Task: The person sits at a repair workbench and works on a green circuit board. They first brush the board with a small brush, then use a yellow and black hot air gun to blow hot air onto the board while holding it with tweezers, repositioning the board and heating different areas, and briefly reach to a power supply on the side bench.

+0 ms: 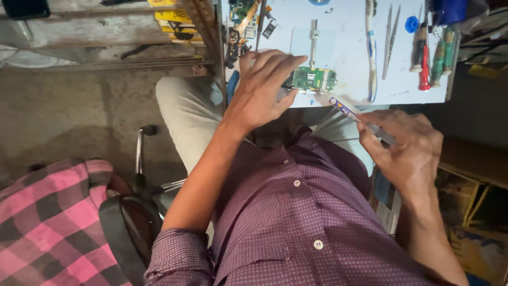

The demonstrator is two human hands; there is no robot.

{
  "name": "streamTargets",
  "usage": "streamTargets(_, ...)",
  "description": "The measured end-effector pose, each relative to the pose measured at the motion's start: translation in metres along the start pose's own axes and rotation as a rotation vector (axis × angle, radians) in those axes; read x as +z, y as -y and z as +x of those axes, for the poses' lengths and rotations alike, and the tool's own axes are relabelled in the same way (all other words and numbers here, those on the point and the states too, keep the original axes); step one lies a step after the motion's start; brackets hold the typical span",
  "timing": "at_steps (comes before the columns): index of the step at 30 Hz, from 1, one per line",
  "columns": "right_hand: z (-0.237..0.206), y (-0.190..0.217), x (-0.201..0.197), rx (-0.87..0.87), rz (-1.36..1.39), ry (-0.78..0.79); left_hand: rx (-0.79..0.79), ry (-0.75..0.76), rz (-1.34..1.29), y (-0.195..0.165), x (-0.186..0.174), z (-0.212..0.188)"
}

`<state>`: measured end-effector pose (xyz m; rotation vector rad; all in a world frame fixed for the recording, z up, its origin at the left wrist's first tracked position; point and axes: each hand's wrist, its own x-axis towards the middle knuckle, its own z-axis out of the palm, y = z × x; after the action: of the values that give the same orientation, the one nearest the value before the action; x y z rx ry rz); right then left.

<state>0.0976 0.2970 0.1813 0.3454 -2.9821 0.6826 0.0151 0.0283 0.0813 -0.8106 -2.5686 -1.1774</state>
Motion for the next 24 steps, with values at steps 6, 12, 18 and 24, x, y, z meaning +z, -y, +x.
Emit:
streamTargets(6,0.006,-0.011,-0.018,-0.066,-0.062,0.016,-0.005,0.013,-0.04,-0.018,0.004,0.014)
streamTargets(12,0.004,-0.024,-0.039,-0.057,-0.074,0.023,-0.021,0.041,-0.057,-0.035,0.014,0.026)
streamTargets(18,-0.003,-0.029,-0.039,-0.079,-0.058,0.007,-0.002,0.039,-0.013,-0.039,0.023,0.024)
streamTargets(24,-0.004,-0.027,-0.038,-0.087,-0.077,0.005,-0.012,0.05,-0.018,-0.04,0.023,0.02)
